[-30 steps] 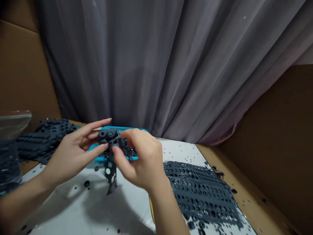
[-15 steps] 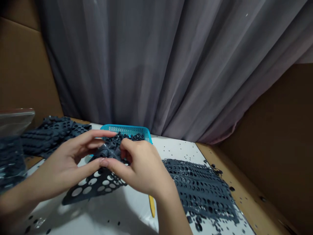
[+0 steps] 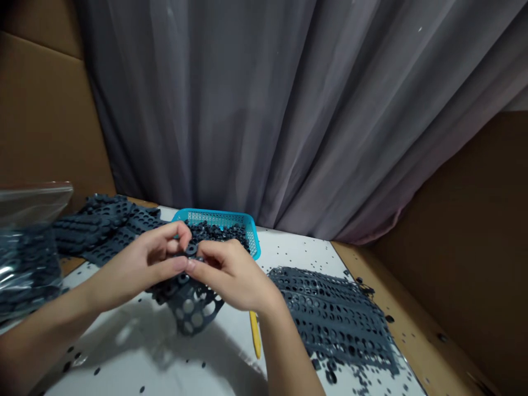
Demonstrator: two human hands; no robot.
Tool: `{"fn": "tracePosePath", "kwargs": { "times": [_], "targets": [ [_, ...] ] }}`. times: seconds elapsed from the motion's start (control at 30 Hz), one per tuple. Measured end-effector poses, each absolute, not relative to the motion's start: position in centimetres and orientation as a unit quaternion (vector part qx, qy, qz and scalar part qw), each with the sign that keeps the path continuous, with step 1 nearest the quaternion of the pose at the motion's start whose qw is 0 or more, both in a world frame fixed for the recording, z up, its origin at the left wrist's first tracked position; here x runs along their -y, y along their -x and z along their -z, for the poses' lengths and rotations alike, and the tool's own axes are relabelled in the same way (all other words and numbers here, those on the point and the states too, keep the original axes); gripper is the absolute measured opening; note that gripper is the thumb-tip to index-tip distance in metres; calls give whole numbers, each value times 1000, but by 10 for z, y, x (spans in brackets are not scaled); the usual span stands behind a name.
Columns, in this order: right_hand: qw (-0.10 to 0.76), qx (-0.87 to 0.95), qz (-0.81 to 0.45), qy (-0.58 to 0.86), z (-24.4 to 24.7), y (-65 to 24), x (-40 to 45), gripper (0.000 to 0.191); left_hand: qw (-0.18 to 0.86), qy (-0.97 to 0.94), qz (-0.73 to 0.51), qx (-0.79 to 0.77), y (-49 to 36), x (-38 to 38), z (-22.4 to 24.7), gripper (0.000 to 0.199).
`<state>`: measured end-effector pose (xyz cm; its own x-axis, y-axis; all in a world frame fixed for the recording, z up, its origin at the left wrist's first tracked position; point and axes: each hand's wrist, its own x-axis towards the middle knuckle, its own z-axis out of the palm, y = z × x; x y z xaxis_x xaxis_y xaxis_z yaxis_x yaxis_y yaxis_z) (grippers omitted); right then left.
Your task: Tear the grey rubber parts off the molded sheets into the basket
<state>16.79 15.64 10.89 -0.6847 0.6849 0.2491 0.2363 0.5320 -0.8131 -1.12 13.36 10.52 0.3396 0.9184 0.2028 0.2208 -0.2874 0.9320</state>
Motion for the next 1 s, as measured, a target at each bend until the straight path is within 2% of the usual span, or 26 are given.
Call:
{"fn": "tracePosePath", "kwargs": {
  "times": [0.1,0.23,0.43,0.5,0.57,0.67,0.83,0.93,1.0],
  "targets": [
    [292,856,-330,269,-114,-164,-146,28,417,-713,-374,-422,10,-134,-104,19],
    [292,874,-299,248,-116,-166,-142,31,356,-813,-329,-321,11,-135,-107,29],
    [251,889,-291,250,-116,-167,-145,34,169,-879,-276,-350,17,-140,-104,24],
    [260,891,-267,257,-115,-166,-145,33,144,-881,-273,-358,20,-143,-103,24],
    [274,892,-250,257,-114,-166,-145,32,180,-885,-283,-324,23,-146,-102,27],
    [322,878,-269,232,-110,-163,-145,32,303,-853,-335,-261,19,-146,-98,41],
    [508,746,-380,202,-91,-135,-148,34,514,-604,-528,-304,-5,-137,-92,49],
    [609,633,-397,266,-74,-111,-157,34,534,-462,-616,-349,-19,-138,-89,44],
    [635,603,-371,309,-63,-99,-166,34,526,-405,-652,-366,-24,-144,-84,41]
  ]
}}
